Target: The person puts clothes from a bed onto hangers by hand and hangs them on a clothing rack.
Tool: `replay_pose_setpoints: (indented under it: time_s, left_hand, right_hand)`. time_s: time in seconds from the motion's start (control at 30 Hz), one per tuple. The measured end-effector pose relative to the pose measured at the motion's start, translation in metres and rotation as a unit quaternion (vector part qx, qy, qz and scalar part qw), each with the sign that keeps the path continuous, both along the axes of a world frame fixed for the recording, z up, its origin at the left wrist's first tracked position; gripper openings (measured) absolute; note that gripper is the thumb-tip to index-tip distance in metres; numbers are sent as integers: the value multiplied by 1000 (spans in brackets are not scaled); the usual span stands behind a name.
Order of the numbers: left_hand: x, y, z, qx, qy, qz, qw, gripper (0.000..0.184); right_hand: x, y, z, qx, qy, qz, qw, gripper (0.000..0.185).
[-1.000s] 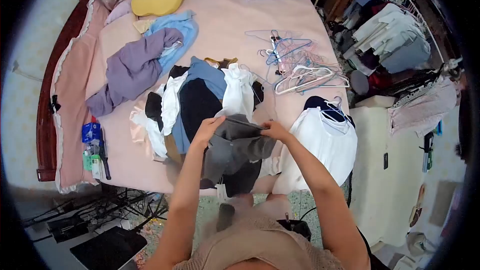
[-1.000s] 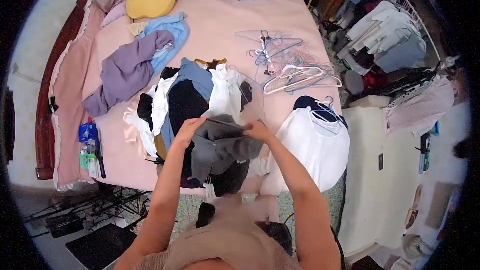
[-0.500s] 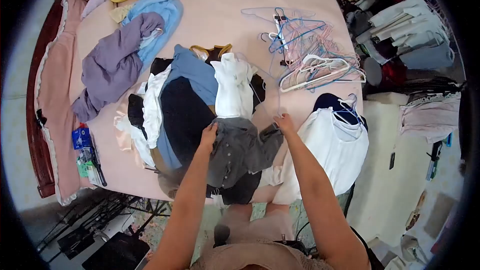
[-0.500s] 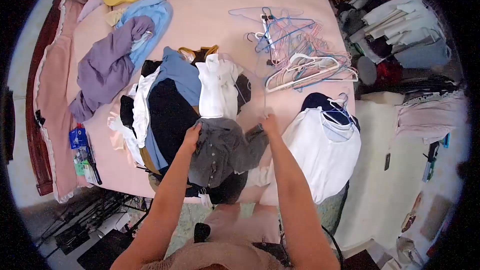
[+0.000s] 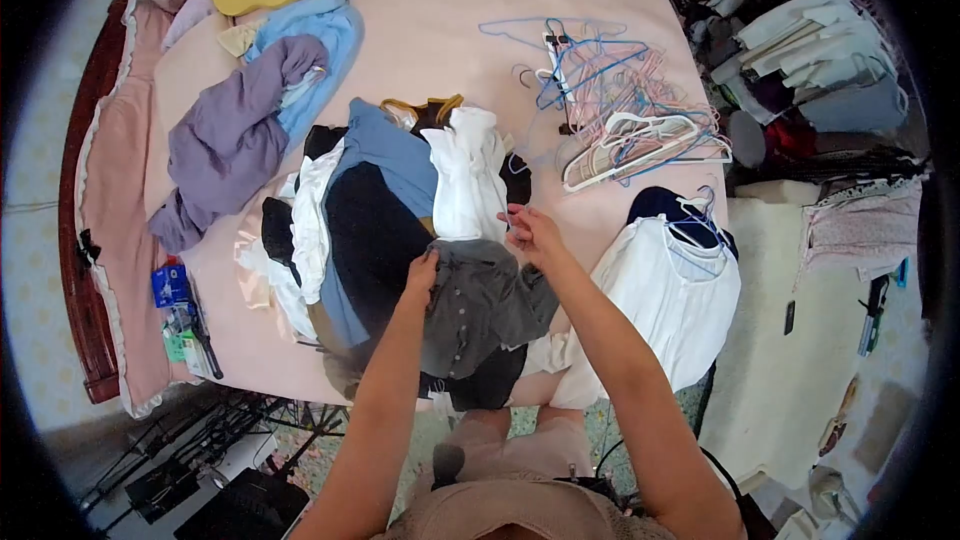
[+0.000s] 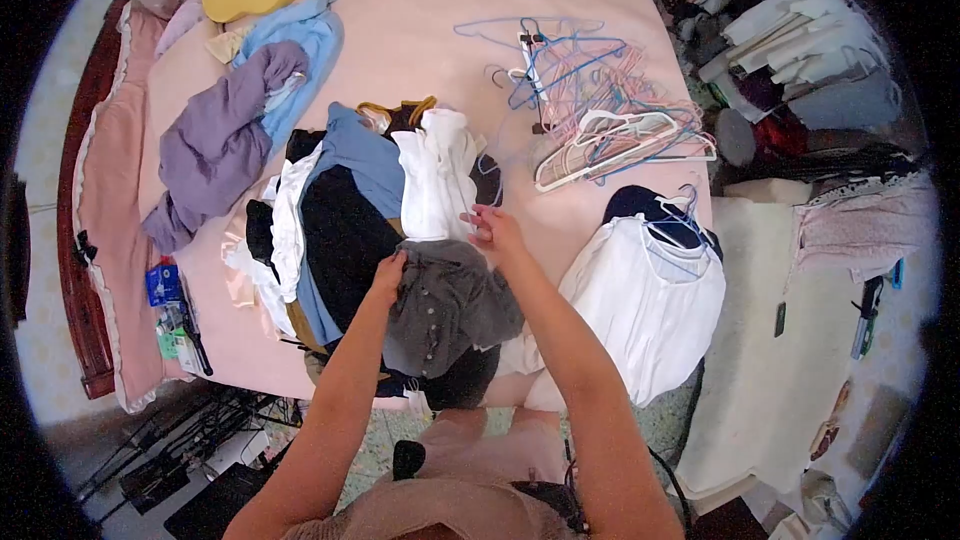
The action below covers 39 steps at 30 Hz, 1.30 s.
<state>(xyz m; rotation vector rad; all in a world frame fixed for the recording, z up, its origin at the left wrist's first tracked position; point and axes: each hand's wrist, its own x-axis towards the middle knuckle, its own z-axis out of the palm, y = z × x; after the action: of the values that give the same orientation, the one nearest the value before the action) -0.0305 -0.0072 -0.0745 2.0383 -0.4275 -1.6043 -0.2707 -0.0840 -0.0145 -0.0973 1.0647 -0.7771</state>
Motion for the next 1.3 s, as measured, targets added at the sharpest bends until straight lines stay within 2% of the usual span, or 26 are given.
replay_pose_setpoints:
  time_s: [0.03, 0.07, 0.13, 0.3, 0.37, 0.4, 0.47, 0.5, 0.57, 0.6, 0.7, 0.73, 0.77, 0.87, 0.9, 0.93, 0.97, 1.0, 1.03, 1.1, 1.13, 1.17, 1.2, 1.23, 1.27, 1.3]
  left_hand:
    - [2, 1, -4, -11, 27, 5, 1000, 39]
    - [2, 3, -7, -15, 28, 5, 999, 39]
    - [-3, 4, 5, -23, 70, 56, 996, 40]
    - [-6, 11, 33, -52, 118, 94, 987, 38]
    - [-8, 14, 48, -64, 138, 107, 983, 37]
    - [-10, 14, 63, -81, 166, 126, 975, 34]
    - [-14, 15, 98, -103, 196, 149, 964, 32]
    - [-15, 14, 121, -105, 207, 144, 962, 31]
    - [-10, 13, 134, -128, 233, 124, 956, 28]
    - [-10, 13, 143, -134, 233, 127, 955, 28]
    - [-7, 14, 169, -214, 254, 93, 939, 20]
    - [-3, 15, 166, -221, 256, 90, 937, 20]
    - [1, 14, 163, -246, 222, 60, 942, 20]
    - [3, 18, 179, -304, 156, 3, 940, 24]
    - [3, 20, 186, -332, 122, -20, 935, 27]
    - [7, 18, 178, -338, 123, -23, 933, 27]
    - [11, 15, 170, -359, 70, -49, 929, 27]
    - [11, 14, 176, -379, 15, -75, 922, 28]
    - [11, 14, 181, -383, 15, -79, 920, 28]
    - [8, 10, 195, -421, -95, -207, 878, 28]
    - [2, 9, 203, -426, -94, -213, 874, 28]
    - [-6, 8, 211, -472, -109, -240, 841, 28]
    - [-13, 8, 218, -515, -122, -266, 805, 28]
    - [-21, 8, 240, -574, -169, -353, 720, 28]
    - [-34, 16, 258, -571, -198, -366, 708, 27]
    - [-44, 15, 266, -570, -143, -382, 713, 23]
  right_hand:
    - [-1, 1, 4, -1, -111, -25, 994, 28]
    - [-1, 5, 8, -5, -110, -24, 994, 28]
    - [-2, 21, 24, 63, -257, -70, 962, 31]
    - [-9, 65, 55, 86, -355, -30, 930, 31]
    - [-11, 82, 61, 8, -262, 66, 963, 29]
    - [-12, 86, 77, 0, -262, 70, 963, 29]
    - [-16, 95, 121, -23, -88, 155, 984, 34]
    - [-21, 99, 128, -26, -88, 160, 983, 34]
    - [-39, 104, 141, -149, 111, 205, 961, 38]
    - [-49, 104, 157, -195, 169, 206, 944, 36]
    - [-96, 106, 170, -374, 331, 178, 848, 29]
    - [-108, 111, 196, -376, 396, 191, 815, 27]
    - [-122, 115, 197, -436, 428, 169, 774, 26]
    - [-156, 134, 227, -432, 537, 202, 696, 26]
    - [-162, 142, 237, -435, 540, 197, 693, 26]
    - [-167, 148, 250, -432, 584, 224, 650, 27]
    - [-170, 155, 258, -425, 626, 251, 604, 28]
    - [-173, 159, 261, -426, 628, 245, 603, 28]
    - [-175, 164, 264, -437, 643, 243, 580, 29]
    - [-175, 172, 271, -465, 660, 226, 545, 30]
    - [-173, 174, 276, -463, 664, 219, 545, 30]
    - [-171, 175, 281, -486, 688, 213, 496, 31]
    - [-169, 175, 285, -505, 710, 207, 446, 32]
    - [-168, 175, 286, -518, 719, 194, 421, 31]
    - [-168, 172, 285, -514, 724, 186, 421, 31]
    - [-165, 170, 285, -530, 729, 175, 396, 30]
